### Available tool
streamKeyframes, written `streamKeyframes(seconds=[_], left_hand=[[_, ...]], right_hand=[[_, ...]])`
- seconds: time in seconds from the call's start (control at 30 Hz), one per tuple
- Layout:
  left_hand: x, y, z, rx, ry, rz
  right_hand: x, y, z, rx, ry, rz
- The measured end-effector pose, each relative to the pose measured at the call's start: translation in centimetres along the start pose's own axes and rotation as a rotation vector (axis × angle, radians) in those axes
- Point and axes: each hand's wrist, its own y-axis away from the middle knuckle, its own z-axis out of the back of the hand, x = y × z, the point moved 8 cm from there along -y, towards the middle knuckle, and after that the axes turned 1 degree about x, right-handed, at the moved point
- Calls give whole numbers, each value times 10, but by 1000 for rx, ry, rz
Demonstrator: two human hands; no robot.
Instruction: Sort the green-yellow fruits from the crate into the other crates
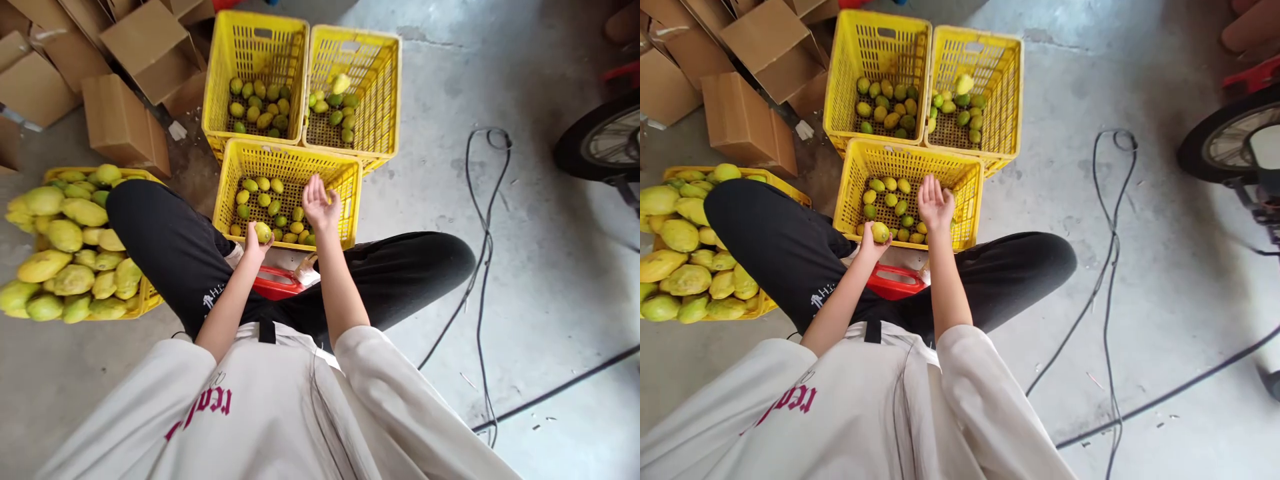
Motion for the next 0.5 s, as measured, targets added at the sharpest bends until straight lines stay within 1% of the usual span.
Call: streamKeyframes(seconds=[0.03, 0.1, 0.13, 0.17, 0.23, 0.3, 0.4, 0.5], left_hand=[[1, 0, 2, -6, -6, 10], [4, 2, 3, -8, -8, 43], [5, 3, 4, -2, 2, 70], [8, 5, 3, 8, 17, 107], [15, 10, 1, 33, 40, 195], [21, 13, 1, 47, 32, 250], [24, 14, 8, 23, 7, 227], [24, 20, 19, -45, 60, 193]], right_hand=[[-11, -1, 29, -138, 69, -45], [-24, 5, 84, -466, 249, -127], [-25, 10, 104, -588, 318, -142], [-26, 11, 115, -637, 335, -137], [-23, 11, 127, -663, 337, -104], [-19, 9, 128, -638, 321, -68], [-16, 7, 129, -623, 322, -50], [-19, 6, 130, -616, 323, -51]])
